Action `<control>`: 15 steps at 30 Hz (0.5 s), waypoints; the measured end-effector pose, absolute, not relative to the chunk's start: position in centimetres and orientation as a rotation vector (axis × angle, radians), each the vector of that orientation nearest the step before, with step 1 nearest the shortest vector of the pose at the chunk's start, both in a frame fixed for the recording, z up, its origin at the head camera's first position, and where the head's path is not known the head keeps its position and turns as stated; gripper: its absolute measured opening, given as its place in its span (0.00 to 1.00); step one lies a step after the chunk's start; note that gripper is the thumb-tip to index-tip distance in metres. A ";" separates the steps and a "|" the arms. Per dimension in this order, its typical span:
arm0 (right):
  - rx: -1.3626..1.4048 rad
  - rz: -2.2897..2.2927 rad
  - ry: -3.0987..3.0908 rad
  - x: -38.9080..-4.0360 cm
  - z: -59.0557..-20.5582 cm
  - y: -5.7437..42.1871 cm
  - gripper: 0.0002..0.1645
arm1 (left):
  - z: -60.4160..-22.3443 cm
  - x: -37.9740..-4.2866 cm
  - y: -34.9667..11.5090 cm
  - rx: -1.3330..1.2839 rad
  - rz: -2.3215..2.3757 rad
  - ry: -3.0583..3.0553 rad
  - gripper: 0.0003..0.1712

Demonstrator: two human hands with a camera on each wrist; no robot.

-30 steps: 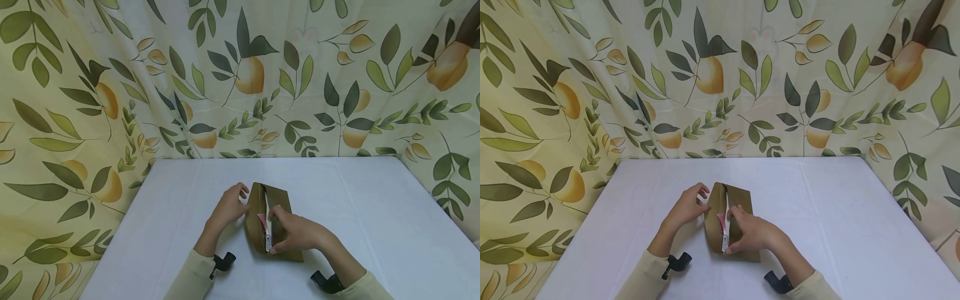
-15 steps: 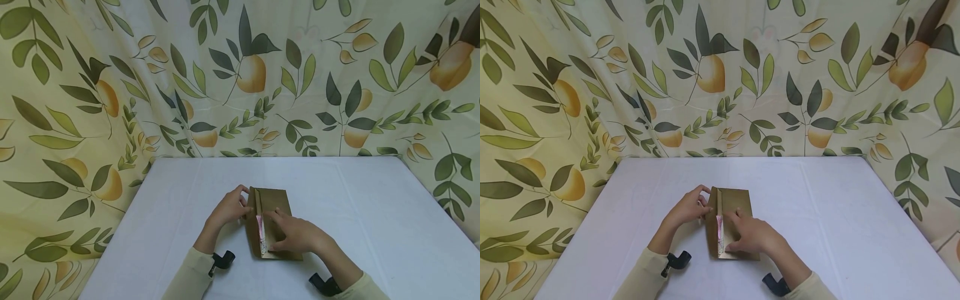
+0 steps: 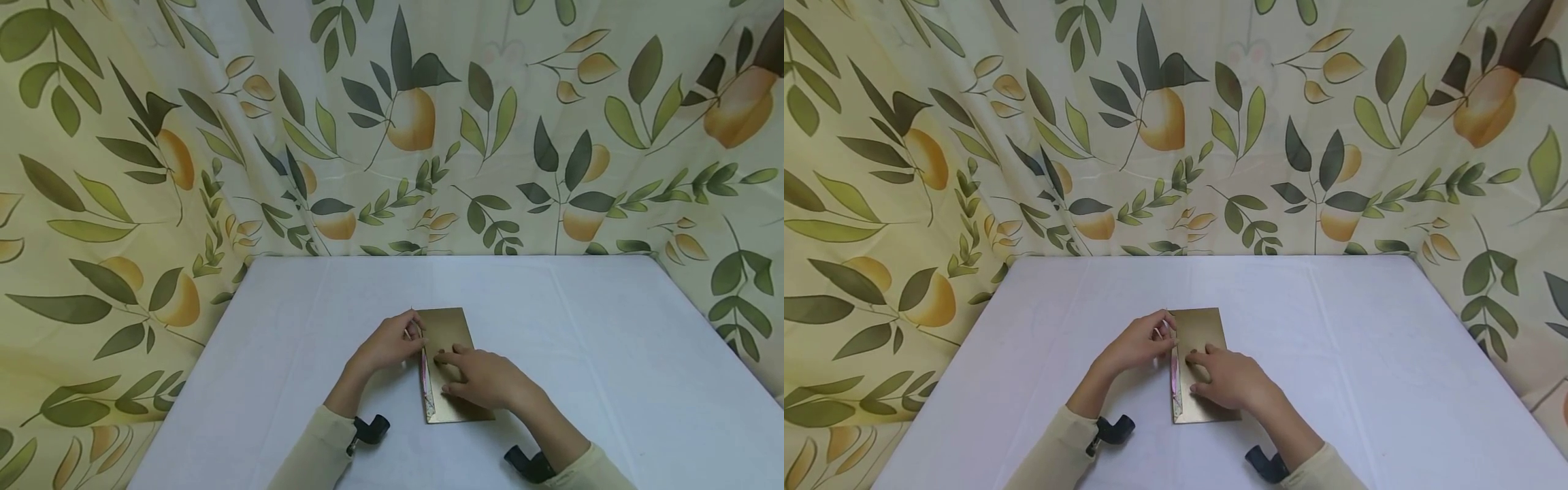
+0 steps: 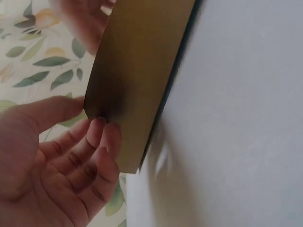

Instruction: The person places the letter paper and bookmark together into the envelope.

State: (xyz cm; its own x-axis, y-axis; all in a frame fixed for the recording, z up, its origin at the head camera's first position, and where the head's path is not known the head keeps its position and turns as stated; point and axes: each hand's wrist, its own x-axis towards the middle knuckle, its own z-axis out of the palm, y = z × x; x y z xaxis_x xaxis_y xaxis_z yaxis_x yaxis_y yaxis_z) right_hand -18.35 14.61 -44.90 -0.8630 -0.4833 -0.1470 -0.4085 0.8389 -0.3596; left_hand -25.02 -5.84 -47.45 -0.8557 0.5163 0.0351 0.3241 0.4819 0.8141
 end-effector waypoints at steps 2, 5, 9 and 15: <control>-0.667 -0.472 2.798 -18.4 -45.0 14.7 0.31 | -47.7 -25.0 -5.6 0.748 1.323 2.483 0.14; -0.641 -0.538 2.781 -18.5 -45.2 15.0 0.30 | -48.0 -24.9 -5.1 0.758 1.332 2.450 0.16; -0.627 -0.630 2.711 -18.8 -45.1 15.5 0.32 | -48.9 -24.6 -4.1 0.765 1.292 2.479 0.17; -0.658 -0.633 2.645 -18.8 -44.7 15.9 0.35 | -49.5 -23.5 -2.5 0.649 1.086 2.673 0.17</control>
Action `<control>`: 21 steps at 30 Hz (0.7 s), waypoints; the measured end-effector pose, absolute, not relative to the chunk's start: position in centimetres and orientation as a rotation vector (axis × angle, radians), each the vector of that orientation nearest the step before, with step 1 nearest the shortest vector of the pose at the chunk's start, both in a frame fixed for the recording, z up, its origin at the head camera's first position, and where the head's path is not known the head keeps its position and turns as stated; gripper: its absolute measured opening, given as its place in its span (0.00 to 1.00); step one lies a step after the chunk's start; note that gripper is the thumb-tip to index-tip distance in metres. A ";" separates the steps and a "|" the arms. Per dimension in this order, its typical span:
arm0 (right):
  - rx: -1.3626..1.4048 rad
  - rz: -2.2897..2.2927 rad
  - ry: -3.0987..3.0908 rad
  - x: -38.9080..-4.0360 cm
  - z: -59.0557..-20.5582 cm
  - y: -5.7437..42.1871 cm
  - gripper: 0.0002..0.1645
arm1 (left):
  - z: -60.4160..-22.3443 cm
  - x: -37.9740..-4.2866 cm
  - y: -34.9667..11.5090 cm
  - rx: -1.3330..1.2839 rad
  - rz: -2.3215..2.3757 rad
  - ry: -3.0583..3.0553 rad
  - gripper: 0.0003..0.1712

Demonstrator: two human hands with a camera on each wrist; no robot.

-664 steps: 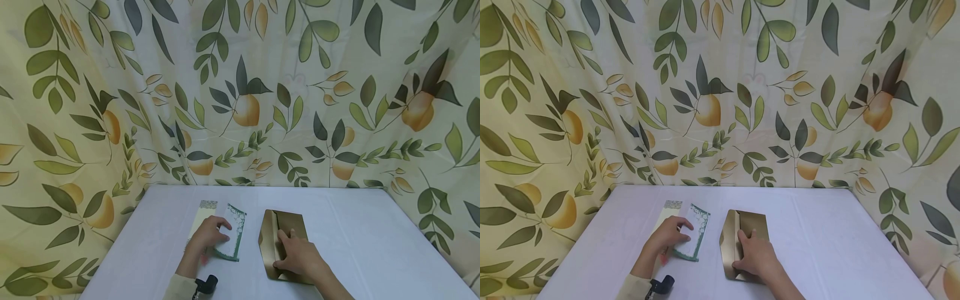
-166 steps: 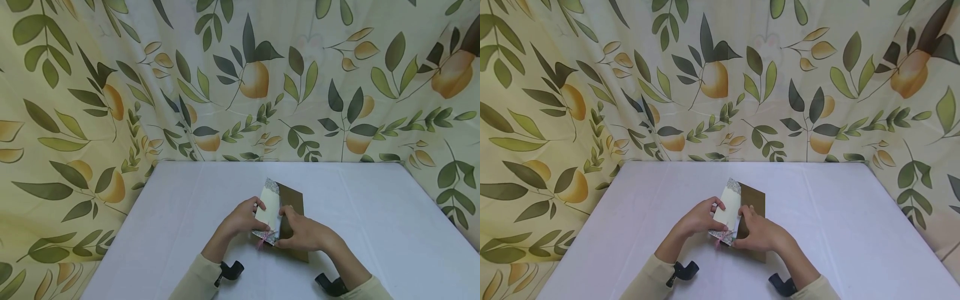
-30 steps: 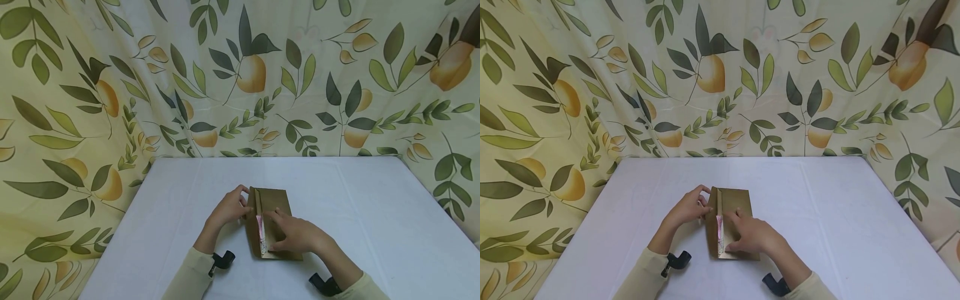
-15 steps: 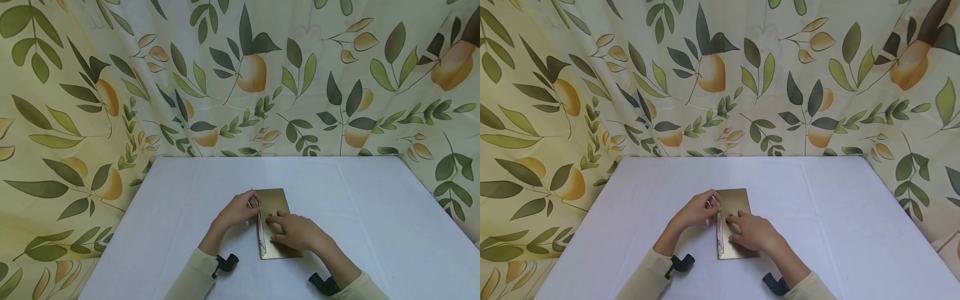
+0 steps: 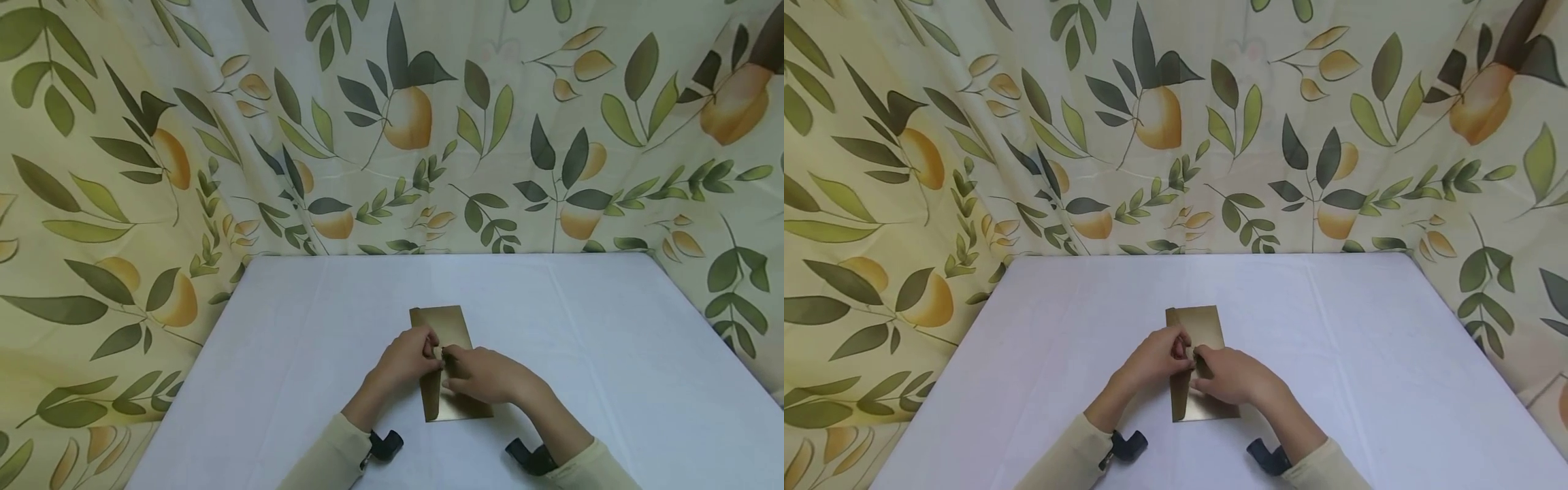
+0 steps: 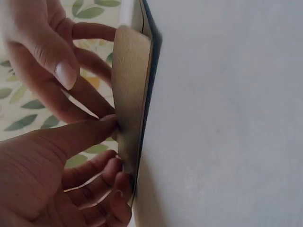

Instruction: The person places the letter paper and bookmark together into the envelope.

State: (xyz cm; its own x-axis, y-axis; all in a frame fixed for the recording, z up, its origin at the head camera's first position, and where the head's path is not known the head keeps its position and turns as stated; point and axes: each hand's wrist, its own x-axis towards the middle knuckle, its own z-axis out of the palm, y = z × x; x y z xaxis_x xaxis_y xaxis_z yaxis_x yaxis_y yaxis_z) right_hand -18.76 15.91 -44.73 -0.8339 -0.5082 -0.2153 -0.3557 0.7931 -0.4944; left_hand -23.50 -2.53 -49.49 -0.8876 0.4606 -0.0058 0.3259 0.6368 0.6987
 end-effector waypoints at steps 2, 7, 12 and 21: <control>-0.672 -0.634 2.637 -18.7 -44.5 15.9 0.35 | -49.3 -23.2 -2.3 0.590 1.038 2.705 0.18; -0.700 -0.633 2.631 -18.5 -44.3 15.8 0.33 | -49.2 -22.7 -1.9 0.525 0.999 2.720 0.18; -0.752 -0.588 2.674 -18.4 -44.6 16.0 0.32 | -49.1 -22.5 -1.6 0.513 1.008 2.704 0.17; -0.709 -0.379 2.835 -17.3 -45.1 14.5 0.30 | -49.3 -22.5 -2.0 0.577 1.007 2.699 0.18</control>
State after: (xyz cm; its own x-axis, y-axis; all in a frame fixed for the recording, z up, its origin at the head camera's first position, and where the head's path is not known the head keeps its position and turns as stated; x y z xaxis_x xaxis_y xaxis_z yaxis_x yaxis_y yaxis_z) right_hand -17.27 14.53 -45.12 -0.8664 -0.4836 -0.1243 -0.4339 0.8524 -0.2918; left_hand -22.55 -2.03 -49.33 -0.9029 0.4267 -0.0525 0.2880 0.6910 0.6630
